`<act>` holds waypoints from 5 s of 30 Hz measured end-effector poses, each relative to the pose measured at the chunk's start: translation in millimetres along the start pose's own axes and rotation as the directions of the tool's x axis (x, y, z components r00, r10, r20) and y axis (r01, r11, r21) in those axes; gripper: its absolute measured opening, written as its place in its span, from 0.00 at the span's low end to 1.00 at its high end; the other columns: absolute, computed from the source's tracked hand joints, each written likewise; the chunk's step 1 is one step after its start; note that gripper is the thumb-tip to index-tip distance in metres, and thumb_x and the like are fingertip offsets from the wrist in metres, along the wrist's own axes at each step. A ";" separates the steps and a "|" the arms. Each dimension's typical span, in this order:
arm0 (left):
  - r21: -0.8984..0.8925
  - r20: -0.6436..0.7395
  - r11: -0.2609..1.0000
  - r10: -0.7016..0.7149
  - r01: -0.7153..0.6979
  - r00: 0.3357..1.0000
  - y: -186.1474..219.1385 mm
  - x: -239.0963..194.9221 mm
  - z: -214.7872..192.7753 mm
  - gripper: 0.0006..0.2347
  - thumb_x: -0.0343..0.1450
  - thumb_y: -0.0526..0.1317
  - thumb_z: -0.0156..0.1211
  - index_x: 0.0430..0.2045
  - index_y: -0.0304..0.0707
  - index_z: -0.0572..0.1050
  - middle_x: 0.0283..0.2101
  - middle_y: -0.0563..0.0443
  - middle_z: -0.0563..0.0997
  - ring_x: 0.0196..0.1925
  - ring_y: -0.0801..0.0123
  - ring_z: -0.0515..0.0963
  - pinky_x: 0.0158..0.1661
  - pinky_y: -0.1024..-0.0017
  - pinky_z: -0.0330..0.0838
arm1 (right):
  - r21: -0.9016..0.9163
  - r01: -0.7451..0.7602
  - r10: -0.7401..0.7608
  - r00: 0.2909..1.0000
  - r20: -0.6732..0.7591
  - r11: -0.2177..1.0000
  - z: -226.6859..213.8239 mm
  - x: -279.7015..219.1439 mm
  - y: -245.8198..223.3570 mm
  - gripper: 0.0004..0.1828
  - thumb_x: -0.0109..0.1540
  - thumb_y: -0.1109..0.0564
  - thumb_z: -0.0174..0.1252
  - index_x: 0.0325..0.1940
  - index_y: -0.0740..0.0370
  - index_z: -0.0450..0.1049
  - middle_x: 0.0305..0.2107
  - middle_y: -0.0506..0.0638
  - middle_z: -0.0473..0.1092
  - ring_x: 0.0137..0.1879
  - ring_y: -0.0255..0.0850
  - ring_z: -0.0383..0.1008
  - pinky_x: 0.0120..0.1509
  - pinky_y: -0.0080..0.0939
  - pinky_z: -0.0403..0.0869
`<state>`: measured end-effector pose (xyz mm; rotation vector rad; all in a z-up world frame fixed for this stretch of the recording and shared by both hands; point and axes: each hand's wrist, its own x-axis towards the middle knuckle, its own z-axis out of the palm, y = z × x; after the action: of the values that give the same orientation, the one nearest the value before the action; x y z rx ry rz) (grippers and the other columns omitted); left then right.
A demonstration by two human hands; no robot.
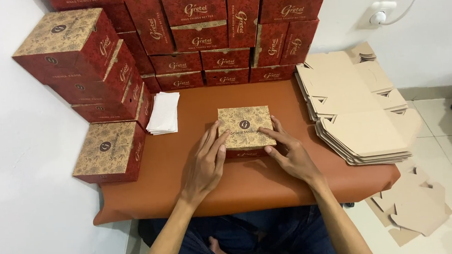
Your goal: The person assembles flat cardboard pieces into small rectangular boxes by folding the flaps and tucking them into slots. They then place a decorative lid on top of the assembled box and set it aside before repeating the process with another piece.
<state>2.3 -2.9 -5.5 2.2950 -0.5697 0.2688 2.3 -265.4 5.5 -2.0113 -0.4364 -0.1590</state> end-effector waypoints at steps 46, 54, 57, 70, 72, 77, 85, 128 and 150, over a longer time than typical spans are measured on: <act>0.230 0.260 0.947 -0.280 0.223 0.924 11.7 79.8 21.8 0.34 0.76 0.48 0.49 0.80 0.36 0.49 0.83 0.30 0.40 0.83 0.29 0.38 0.73 0.27 0.35 | -0.390 -0.377 0.456 0.880 0.131 0.840 23.7 83.4 -36.7 0.33 0.77 0.47 0.37 0.83 0.69 0.49 0.80 0.74 0.22 0.78 0.71 0.58 0.76 0.80 0.65; -0.129 0.180 0.951 -0.257 0.281 0.950 14.8 77.2 20.2 0.31 0.76 0.42 0.57 0.76 0.32 0.57 0.81 0.29 0.46 0.79 0.22 0.51 0.67 0.22 0.57 | -0.124 -0.132 0.131 0.991 -0.011 0.984 34.9 86.3 53.5 0.29 0.74 0.57 0.51 0.76 0.74 0.62 0.74 0.83 0.44 0.74 0.84 0.55 0.75 0.80 0.63; -0.116 0.181 0.952 -0.260 0.283 0.949 12.5 78.5 22.3 0.33 0.75 0.44 0.60 0.76 0.31 0.57 0.81 0.28 0.45 0.77 0.23 0.55 0.65 0.22 0.61 | -0.210 -0.126 0.131 0.991 0.011 0.970 37.5 85.7 73.2 0.30 0.74 0.52 0.50 0.78 0.70 0.62 0.73 0.81 0.46 0.74 0.82 0.57 0.74 0.78 0.65; -0.221 0.131 0.930 -0.272 0.295 0.953 15.1 76.7 21.4 0.33 0.73 0.40 0.64 0.75 0.29 0.59 0.81 0.27 0.48 0.77 0.22 0.56 0.66 0.26 0.64 | -0.103 -0.179 0.169 0.980 -0.106 0.978 36.1 59.6 3.0 0.30 0.74 0.55 0.48 0.79 0.72 0.59 0.75 0.84 0.39 0.80 0.79 0.45 0.78 0.82 0.52; -0.199 0.141 0.928 -0.291 0.316 0.946 12.7 78.2 22.4 0.33 0.74 0.43 0.64 0.75 0.34 0.60 0.81 0.32 0.48 0.77 0.25 0.57 0.66 0.28 0.65 | -0.201 -0.180 0.164 0.982 -0.092 0.963 40.5 55.5 -14.2 0.30 0.73 0.59 0.49 0.78 0.76 0.59 0.76 0.87 0.35 0.79 0.82 0.44 0.77 0.85 0.51; -0.253 0.124 0.919 -0.278 0.301 0.953 9.8 77.0 26.2 0.33 0.73 0.42 0.65 0.74 0.32 0.60 0.81 0.30 0.46 0.78 0.22 0.53 0.69 0.25 0.60 | -0.124 -0.178 0.171 0.983 -0.062 0.976 39.3 56.7 -4.5 0.31 0.71 0.64 0.49 0.79 0.76 0.57 0.77 0.82 0.37 0.81 0.79 0.41 0.77 0.87 0.50; -0.224 0.123 0.918 -0.306 0.327 0.944 11.1 77.1 27.3 0.34 0.72 0.44 0.67 0.75 0.37 0.61 0.81 0.34 0.49 0.78 0.24 0.53 0.68 0.24 0.61 | -0.122 -0.188 0.182 0.982 -0.052 0.975 39.1 56.2 -8.9 0.31 0.71 0.66 0.47 0.79 0.77 0.55 0.78 0.81 0.38 0.80 0.80 0.44 0.77 0.86 0.53; -0.072 -0.559 0.942 -0.310 0.328 0.769 32.9 -90.3 -84.9 0.26 0.79 0.51 0.55 0.74 0.53 0.60 0.83 0.29 0.43 0.81 0.34 0.60 0.55 0.50 0.82 | 0.262 0.271 -0.353 0.869 0.347 0.926 114.0 95.7 -85.3 0.22 0.76 0.60 0.45 0.75 0.54 0.66 0.72 0.54 0.66 0.80 0.54 0.64 0.76 0.53 0.73; 0.319 -0.772 0.602 -0.283 0.732 0.569 -50.7 -76.8 -98.6 0.39 0.79 0.47 0.63 0.82 0.42 0.45 0.76 0.10 0.50 0.68 0.31 0.76 0.63 0.39 0.57 | 0.315 0.253 -0.262 0.965 -0.014 0.915 267.5 162.9 -97.9 0.20 0.70 0.63 0.62 0.65 0.48 0.80 0.41 0.62 0.74 0.44 0.52 0.82 0.48 0.50 0.85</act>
<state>-43.3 123.5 5.3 2.5912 0.7429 1.0333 96.5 48.9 11.2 -1.6388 -0.7010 -0.2099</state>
